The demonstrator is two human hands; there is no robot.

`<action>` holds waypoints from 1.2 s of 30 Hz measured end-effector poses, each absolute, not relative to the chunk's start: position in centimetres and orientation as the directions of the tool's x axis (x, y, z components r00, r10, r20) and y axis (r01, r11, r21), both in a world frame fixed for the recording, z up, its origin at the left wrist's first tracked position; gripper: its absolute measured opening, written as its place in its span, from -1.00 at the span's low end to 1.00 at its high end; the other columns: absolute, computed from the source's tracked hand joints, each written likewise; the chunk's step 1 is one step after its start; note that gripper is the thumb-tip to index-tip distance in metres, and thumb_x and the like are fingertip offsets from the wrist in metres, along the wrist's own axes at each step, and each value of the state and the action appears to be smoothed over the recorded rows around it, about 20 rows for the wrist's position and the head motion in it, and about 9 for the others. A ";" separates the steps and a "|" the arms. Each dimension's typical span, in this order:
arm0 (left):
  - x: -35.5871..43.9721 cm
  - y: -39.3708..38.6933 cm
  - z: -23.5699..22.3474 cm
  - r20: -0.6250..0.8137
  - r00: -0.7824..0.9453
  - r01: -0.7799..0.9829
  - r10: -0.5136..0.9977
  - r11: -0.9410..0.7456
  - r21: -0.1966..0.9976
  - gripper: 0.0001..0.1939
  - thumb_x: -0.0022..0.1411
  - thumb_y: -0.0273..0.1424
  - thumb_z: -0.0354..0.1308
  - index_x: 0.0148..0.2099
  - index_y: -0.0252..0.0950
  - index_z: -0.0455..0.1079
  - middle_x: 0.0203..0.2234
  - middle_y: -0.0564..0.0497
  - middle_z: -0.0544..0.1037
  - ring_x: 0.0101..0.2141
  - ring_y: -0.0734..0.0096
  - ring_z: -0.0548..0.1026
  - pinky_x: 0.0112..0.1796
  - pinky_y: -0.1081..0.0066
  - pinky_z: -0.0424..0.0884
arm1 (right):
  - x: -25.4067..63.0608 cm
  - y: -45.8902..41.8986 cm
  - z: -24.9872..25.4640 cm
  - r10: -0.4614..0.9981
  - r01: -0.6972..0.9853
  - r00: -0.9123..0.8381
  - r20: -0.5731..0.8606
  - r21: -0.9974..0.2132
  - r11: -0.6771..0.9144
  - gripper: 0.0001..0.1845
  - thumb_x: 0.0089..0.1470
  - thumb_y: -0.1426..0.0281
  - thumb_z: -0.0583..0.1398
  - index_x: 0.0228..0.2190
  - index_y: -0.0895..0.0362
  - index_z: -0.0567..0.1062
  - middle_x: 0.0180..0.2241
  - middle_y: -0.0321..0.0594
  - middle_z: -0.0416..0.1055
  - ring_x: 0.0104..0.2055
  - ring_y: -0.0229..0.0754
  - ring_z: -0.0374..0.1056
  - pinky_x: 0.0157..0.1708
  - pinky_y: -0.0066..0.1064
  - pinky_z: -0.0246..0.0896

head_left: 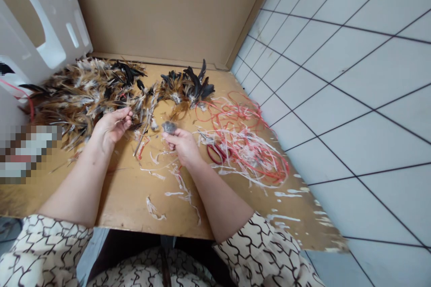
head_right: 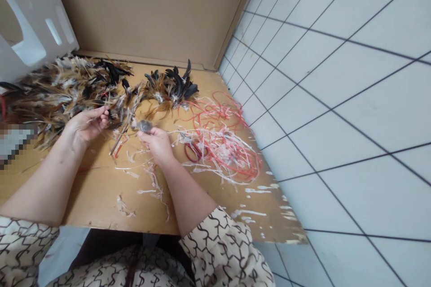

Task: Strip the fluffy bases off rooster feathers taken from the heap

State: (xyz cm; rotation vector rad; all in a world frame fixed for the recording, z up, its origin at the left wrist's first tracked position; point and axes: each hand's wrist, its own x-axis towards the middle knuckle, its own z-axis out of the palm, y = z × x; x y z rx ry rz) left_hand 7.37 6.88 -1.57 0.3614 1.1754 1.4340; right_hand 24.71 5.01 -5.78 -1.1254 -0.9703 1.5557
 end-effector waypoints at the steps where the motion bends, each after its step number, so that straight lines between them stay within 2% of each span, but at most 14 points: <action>1: 7.5 6.8 -1.5 -0.405 -0.273 -0.575 0.873 0.190 0.796 -0.76 0.11 -0.70 -0.03 -0.51 -0.46 0.37 -0.73 0.05 0.37 -0.73 0.69 0.29 -0.67 0.70 0.29 | 24.7 5.0 -5.8 0.970 -0.236 -0.123 -0.209 -0.943 -0.233 -0.80 -0.41 0.39 0.28 -0.72 0.17 0.33 -0.80 -0.47 0.16 -0.74 -0.47 -0.05 -0.70 -0.54 -0.22; 6: 8.9 6.4 -1.4 -0.413 -0.257 -0.568 0.874 0.209 0.796 -0.82 0.05 -0.72 0.03 -0.50 -0.44 0.36 -0.72 0.05 0.40 -0.70 0.66 0.33 -0.66 0.68 0.28 | 24.6 4.8 -5.6 0.973 -0.230 -0.101 -0.209 -0.946 -0.227 -0.84 -0.38 0.40 0.27 -0.70 0.17 0.36 -0.79 -0.48 0.14 -0.73 -0.47 -0.07 -0.70 -0.53 -0.25; 10: 10.5 5.9 -2.0 -0.335 -0.184 -0.520 0.924 0.198 0.831 -0.87 -0.10 -0.71 0.13 -0.47 -0.43 0.36 -0.74 0.06 0.41 -0.76 0.68 0.25 -0.73 0.66 0.09 | 24.5 4.7 -5.5 0.977 -0.241 -0.103 -0.189 -0.948 -0.208 -0.80 -0.37 0.38 0.30 -0.70 0.17 0.36 -0.79 -0.48 0.14 -0.72 -0.47 -0.07 -0.70 -0.54 -0.24; 12: 11.1 5.7 -2.4 -0.259 -0.174 -0.500 0.950 0.141 0.854 -0.81 -0.18 -0.69 0.19 -0.43 -0.41 0.34 -0.74 0.07 0.43 -0.77 0.67 0.23 -0.73 0.64 0.05 | 24.5 4.6 -5.5 0.974 -0.246 -0.125 -0.188 -0.945 -0.214 -0.81 -0.36 0.38 0.30 -0.69 0.18 0.38 -0.77 -0.44 0.21 -0.71 -0.47 -0.02 -0.69 -0.54 -0.21; 18: 12.1 5.2 -3.1 -0.088 -0.225 -0.424 0.970 -0.016 0.905 -0.59 -0.37 -0.56 0.33 -0.36 -0.36 0.29 -0.73 0.14 0.43 -0.73 0.59 0.32 -0.67 0.59 0.18 | 24.2 4.1 -5.4 0.949 -0.267 -0.187 -0.255 -0.916 -0.299 -0.87 -0.28 0.43 0.29 -0.65 0.19 0.41 -0.64 -0.30 0.42 -0.66 -0.43 0.20 -0.70 -0.59 -0.09; 22: 12.2 5.1 -3.1 -0.029 -0.254 -0.374 0.967 -0.070 0.925 -0.57 -0.36 -0.52 0.33 -0.35 -0.35 0.28 -0.72 0.17 0.43 -0.73 0.60 0.32 -0.65 0.58 0.21 | 24.0 3.9 -5.1 0.919 -0.268 -0.240 -0.314 -0.888 -0.374 -0.90 -0.18 0.47 0.24 -0.62 0.19 0.39 -0.66 -0.28 0.44 -0.64 -0.40 0.27 -0.72 -0.61 -0.06; 27: 12.5 5.0 -3.2 0.013 -0.270 -0.338 0.963 -0.107 0.935 -0.61 -0.30 -0.53 0.30 -0.34 -0.34 0.28 -0.72 0.19 0.42 -0.73 0.62 0.32 -0.63 0.58 0.23 | 23.9 3.7 -4.6 0.903 -0.266 -0.248 -0.352 -0.871 -0.413 -0.88 -0.07 0.53 0.14 -0.59 0.20 0.38 -0.69 -0.30 0.42 -0.68 -0.41 0.27 -0.73 -0.62 -0.04; 36: 13.3 4.5 -3.5 0.032 -0.244 -0.325 0.969 -0.112 0.939 -0.63 -0.26 -0.51 0.28 -0.32 -0.32 0.27 -0.71 0.21 0.42 -0.72 0.61 0.31 -0.61 0.55 0.27 | 24.0 3.7 -5.2 0.904 -0.275 -0.274 -0.328 -0.874 -0.401 -0.92 -0.13 0.44 0.22 -0.57 0.20 0.42 -0.70 -0.36 0.36 -0.70 -0.44 0.17 -0.72 -0.61 -0.08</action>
